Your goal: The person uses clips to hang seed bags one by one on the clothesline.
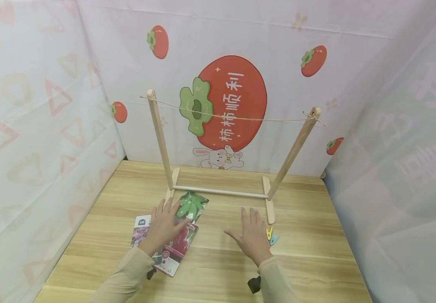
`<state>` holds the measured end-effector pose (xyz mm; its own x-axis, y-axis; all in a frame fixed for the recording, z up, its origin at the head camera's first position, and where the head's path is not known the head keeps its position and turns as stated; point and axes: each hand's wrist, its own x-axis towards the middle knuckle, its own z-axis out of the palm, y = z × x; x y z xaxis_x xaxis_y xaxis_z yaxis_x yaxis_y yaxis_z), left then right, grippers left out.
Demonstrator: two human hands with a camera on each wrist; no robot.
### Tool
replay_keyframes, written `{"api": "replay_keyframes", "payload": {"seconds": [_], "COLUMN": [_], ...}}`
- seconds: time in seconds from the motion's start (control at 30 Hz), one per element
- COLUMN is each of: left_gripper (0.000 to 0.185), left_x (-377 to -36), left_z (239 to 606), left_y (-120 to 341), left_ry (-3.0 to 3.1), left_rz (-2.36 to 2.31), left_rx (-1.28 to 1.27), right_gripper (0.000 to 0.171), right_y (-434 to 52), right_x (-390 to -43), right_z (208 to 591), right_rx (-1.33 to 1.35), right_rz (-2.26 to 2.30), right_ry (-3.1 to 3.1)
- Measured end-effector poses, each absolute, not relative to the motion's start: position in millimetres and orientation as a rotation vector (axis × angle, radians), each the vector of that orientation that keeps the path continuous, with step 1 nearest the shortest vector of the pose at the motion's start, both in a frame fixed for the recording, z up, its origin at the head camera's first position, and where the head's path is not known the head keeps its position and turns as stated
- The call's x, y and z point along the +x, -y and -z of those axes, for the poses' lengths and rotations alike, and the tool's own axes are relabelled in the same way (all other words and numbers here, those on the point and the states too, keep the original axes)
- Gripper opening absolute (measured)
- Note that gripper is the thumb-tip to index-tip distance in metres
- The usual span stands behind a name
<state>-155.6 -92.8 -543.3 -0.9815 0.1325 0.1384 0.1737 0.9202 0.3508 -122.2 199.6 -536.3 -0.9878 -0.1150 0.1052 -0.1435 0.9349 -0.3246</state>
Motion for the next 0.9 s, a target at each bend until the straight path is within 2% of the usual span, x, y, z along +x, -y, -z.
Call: {"api": "replay_keyframes", "payload": {"seconds": [0.9], "left_gripper": [0.079], "left_x": [-163], "left_z": [562], "left_y": [144], "left_ry": [3.086], "left_rz": [0.678], "left_rx": [0.024], "right_gripper": [0.091], "right_y": [-234], "right_x": [-120], "right_z": [555], "right_rx": [0.031], "right_rz": [-0.551], "right_ry": [3.113]}}
